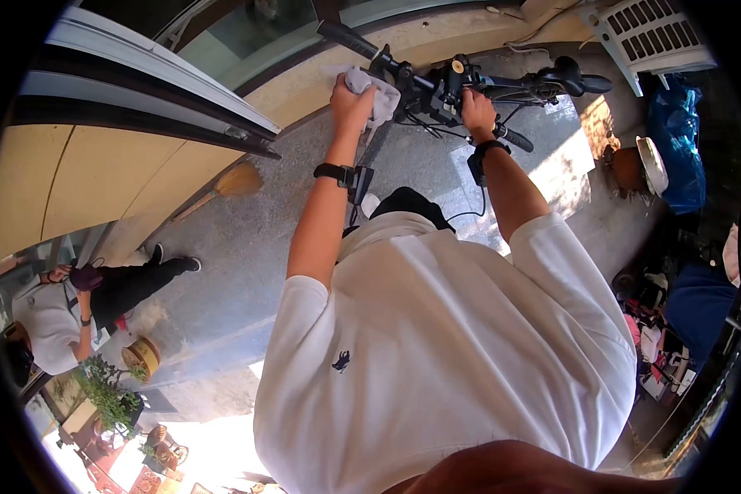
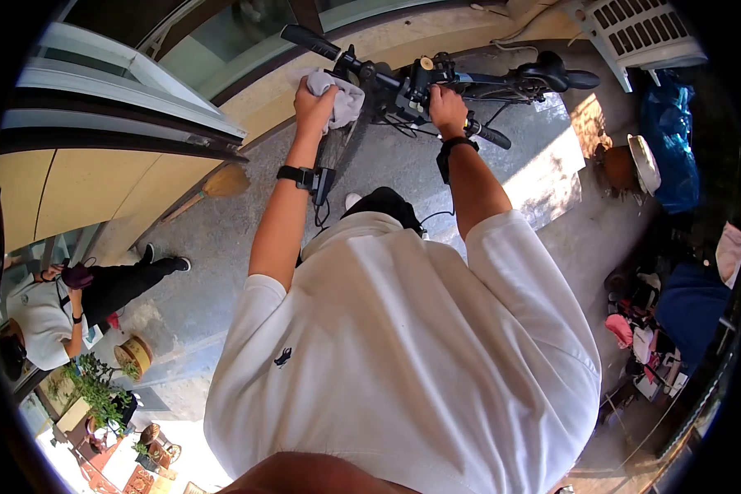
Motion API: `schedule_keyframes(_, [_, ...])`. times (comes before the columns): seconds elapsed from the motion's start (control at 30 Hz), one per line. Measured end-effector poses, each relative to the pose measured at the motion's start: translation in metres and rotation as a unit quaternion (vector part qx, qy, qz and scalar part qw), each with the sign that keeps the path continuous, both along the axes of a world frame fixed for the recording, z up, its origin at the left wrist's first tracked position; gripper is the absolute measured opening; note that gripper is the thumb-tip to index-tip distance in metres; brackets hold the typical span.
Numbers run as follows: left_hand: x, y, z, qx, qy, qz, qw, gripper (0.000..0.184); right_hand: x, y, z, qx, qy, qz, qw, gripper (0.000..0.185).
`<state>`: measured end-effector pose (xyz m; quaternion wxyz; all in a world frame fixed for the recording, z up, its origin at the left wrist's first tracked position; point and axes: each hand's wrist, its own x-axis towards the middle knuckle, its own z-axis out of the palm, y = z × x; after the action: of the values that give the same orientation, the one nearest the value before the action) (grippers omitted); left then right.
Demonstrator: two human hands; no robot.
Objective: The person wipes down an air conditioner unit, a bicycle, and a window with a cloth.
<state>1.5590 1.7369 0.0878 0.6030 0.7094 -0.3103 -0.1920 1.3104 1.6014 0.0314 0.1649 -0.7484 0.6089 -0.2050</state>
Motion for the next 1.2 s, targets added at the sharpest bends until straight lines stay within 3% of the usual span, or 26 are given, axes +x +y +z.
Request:
schedule_keyframes(0.13, [-0.025,-0.008,-0.035,0.003,-0.018,0.128,0.992,0.042,-0.002,0.003,0.005,0.048,0.024,0.011,0.999,0.047])
schedule_keyframes(0.27, [0.005,0.007,-0.021,0.061,0.039,0.028,0.997,0.033,-0.011,-0.007,-0.034,0.005,0.012,0.039,0.999,0.048])
schedule_keyframes(0.33, [0.027,0.006,-0.015,-0.03,0.024,0.165,0.986,0.029,-0.007,-0.011,-0.023,0.011,0.016,0.03,0.999,0.048])
schedule_keyframes(0.37, [0.036,0.005,-0.01,-0.032,0.022,0.161,0.986,0.029,-0.005,-0.011,-0.019,0.009,0.006,0.031,0.999,0.047])
schedule_keyframes(0.43, [0.045,0.008,-0.007,-0.13,-0.103,0.2,0.966,0.031,-0.004,-0.006,-0.013,0.006,0.0,0.034,0.999,0.047])
schedule_keyframes(0.47, [0.044,0.01,-0.01,-0.128,-0.097,0.198,0.967,0.031,-0.004,-0.005,-0.011,0.002,-0.002,0.045,0.999,0.046])
schedule_keyframes(0.53, [0.039,0.003,-0.026,-0.045,-0.288,0.112,0.95,0.042,-0.006,-0.005,-0.015,-0.023,-0.008,0.053,0.998,0.048])
schedule_keyframes(0.63, [0.03,-0.004,-0.026,0.003,-0.363,0.065,0.93,0.062,-0.002,-0.021,-0.014,-0.054,0.007,0.049,0.997,0.048])
schedule_keyframes(0.67, [0.032,0.008,-0.031,0.029,-0.405,0.043,0.913,0.067,-0.005,-0.007,-0.019,-0.035,0.013,0.023,0.999,0.047])
schedule_keyframes(0.73, [0.05,0.012,-0.021,0.125,-0.527,-0.036,0.84,0.074,-0.008,-0.001,-0.012,-0.032,0.046,0.089,0.994,0.045])
schedule_keyframes(0.77, [0.055,0.01,-0.008,0.138,-0.552,-0.057,0.82,0.067,-0.003,-0.003,-0.006,-0.013,0.036,0.076,0.996,0.045])
schedule_keyframes(0.87, [0.069,-0.009,-0.006,0.195,-0.509,-0.158,0.824,0.059,-0.006,-0.012,-0.02,-0.001,0.042,0.049,0.998,0.044])
schedule_keyframes(0.9, [0.071,-0.014,-0.006,0.174,-0.496,-0.158,0.836,0.042,-0.007,-0.013,-0.024,-0.004,0.04,0.054,0.998,0.043])
schedule_keyframes(0.93, [0.076,-0.017,-0.009,0.179,-0.502,-0.172,0.829,0.042,-0.007,-0.008,-0.017,0.007,0.028,0.063,0.998,0.043])
schedule_keyframes(1.03, [0.093,-0.031,-0.01,0.134,-0.306,-0.228,0.915,0.02,-0.002,-0.001,0.002,0.057,0.024,0.015,0.998,0.042])
schedule_keyframes(1.07, [0.095,-0.032,-0.016,0.133,-0.308,-0.238,0.911,0.02,-0.002,0.002,0.008,0.05,0.025,0.02,0.998,0.042])
schedule_keyframes(1.17, [0.1,-0.028,-0.028,0.068,-0.043,-0.217,0.973,0.018,-0.001,-0.001,0.006,0.041,0.029,0.022,0.998,0.04])
schedule_keyframes(1.2, [0.095,-0.024,-0.028,0.073,-0.046,-0.218,0.972,0.018,-0.001,0.0,0.001,0.041,0.037,0.019,0.998,0.039])
